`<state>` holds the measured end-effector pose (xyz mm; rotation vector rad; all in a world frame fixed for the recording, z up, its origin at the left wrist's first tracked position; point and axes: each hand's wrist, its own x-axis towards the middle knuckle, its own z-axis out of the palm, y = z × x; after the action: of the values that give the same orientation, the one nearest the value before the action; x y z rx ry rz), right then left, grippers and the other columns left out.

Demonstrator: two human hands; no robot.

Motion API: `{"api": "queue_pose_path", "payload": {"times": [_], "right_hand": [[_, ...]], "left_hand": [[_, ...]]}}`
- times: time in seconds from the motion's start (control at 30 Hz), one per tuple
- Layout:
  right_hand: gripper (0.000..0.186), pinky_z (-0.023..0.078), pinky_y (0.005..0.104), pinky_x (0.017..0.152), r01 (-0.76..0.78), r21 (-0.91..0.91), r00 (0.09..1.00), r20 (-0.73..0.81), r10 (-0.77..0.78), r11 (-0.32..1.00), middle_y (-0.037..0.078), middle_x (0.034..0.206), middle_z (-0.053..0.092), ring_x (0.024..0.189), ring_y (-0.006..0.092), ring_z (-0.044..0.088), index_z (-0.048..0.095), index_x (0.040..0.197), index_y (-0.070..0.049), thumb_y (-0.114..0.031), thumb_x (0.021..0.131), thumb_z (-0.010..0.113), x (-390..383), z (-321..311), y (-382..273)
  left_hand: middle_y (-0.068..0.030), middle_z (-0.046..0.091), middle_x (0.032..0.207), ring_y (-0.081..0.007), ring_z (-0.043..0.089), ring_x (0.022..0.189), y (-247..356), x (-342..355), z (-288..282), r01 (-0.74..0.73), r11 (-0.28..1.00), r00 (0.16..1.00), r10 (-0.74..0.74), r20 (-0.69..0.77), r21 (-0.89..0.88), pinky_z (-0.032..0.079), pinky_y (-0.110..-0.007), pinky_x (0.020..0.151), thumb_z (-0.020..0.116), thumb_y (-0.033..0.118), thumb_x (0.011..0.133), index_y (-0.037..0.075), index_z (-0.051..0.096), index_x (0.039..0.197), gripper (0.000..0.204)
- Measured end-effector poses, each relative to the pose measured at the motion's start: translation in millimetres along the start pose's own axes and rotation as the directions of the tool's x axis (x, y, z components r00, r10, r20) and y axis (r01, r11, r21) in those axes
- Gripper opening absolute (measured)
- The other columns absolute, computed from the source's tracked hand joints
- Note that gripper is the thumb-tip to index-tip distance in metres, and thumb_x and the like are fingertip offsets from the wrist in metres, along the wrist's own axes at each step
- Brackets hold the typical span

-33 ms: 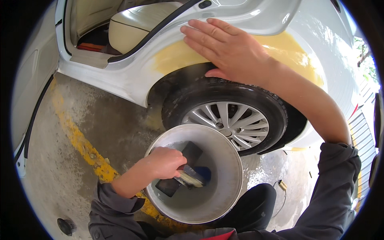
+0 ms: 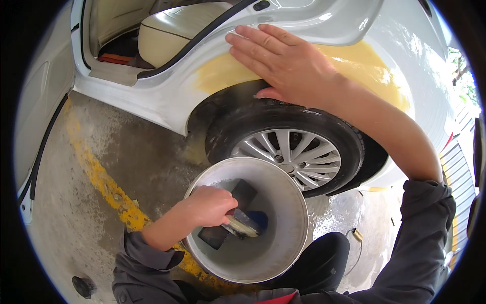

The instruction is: The person sands the front fender of a white car using a sanding block and water. They repeatedly dip the block into a bucket of water and rub the sanded area to smooth the surface.

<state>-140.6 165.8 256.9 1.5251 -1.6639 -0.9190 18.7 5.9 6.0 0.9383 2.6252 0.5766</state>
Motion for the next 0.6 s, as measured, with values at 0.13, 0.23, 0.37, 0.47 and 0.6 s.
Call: {"api": "queue_pose_path", "payload": {"times": [0.13, 0.23, 0.37, 0.47, 0.6], "right_hand": [[0.092, 0.024, 0.042, 0.133, -0.035, -0.085, 0.999, -0.007, 0.035, 0.996, 0.006, 0.173, 0.034, 0.162, 0.0236, 0.027, 0.041, 0.162, -0.006, -0.058, 0.091, 0.069, 27.4, 15.1, -26.3], [0.09, 0.022, 0.042, 0.132, -0.042, -0.186, 0.999, 0.007, 0.044, 0.982, 0.005, 0.173, 0.035, 0.162, 0.0232, 0.027, 0.041, 0.163, -0.007, -0.062, 0.096, 0.063, 42.2, 27.7, -46.2], [0.088, 0.02, 0.0435, 0.131, -0.02, -0.308, 0.999, 0.02, 0.028, 0.951, 0.006, 0.173, 0.035, 0.161, 0.0235, 0.027, 0.039, 0.165, -0.007, -0.067, 0.102, 0.052, 70.1, 40.9, -72.3], [0.086, 0.019, 0.0462, 0.132, -0.013, -0.32, 1.0, 0.004, 0.015, 0.947, 0.007, 0.173, 0.036, 0.161, 0.0232, 0.028, 0.039, 0.164, -0.007, -0.065, 0.102, 0.052, 81.3, 51.5, -87.4], [0.084, 0.016, 0.0469, 0.133, 0.071, -0.2, 0.997, 0.005, -0.072, 0.977, 0.009, 0.171, 0.038, 0.161, 0.0228, 0.03, 0.044, 0.162, -0.008, -0.061, 0.098, 0.059, 86.9, 64.3, -107.0]], "left_hand": [[-0.0068, 0.069, 0.095, -0.0343, 0.071, 0.095, 1.0, -0.9, -1.4, 0.03, 0.999, 0.999, -0.029, 0.016, -0.017, 0.056, -0.051, 0.076, 0.082, 0.03, 0.083, 0.012, 0.071, 0.094, 0.023], [-0.0073, 0.069, 0.095, -0.0345, 0.071, 0.095, 0.8, 1.4, 0.8, 0.035, 0.999, 0.999, -0.034, 0.027, -0.017, 0.057, -0.051, 0.077, 0.082, 0.03, 0.083, 0.012, 0.072, 0.094, 0.024], [-0.0087, 0.07, 0.097, -0.0356, 0.071, 0.095, -2.0, -0.5, 1.3, 0.032, 0.999, 0.999, -0.031, 0.021, -0.021, 0.057, -0.05, 0.079, 0.08, 0.033, 0.084, 0.011, 0.073, 0.095, 0.026], [-0.0102, 0.07, 0.097, -0.0373, 0.07, 0.094, -6.4, 0.2, 3.2, 0.001, 0.998, 0.999, -0.003, -0.032, -0.059, 0.056, -0.051, 0.08, 0.08, 0.034, 0.084, 0.009, 0.072, 0.095, 0.028], [-0.0118, 0.071, 0.104, -0.0366, 0.069, 0.103, -6.2, 7.9, -2.6, -0.034, 0.99, 0.999, 0.029, -0.039, -0.137, 0.055, -0.05, 0.086, 0.082, 0.031, 0.082, 0.01, 0.073, 0.101, 0.03]]}}
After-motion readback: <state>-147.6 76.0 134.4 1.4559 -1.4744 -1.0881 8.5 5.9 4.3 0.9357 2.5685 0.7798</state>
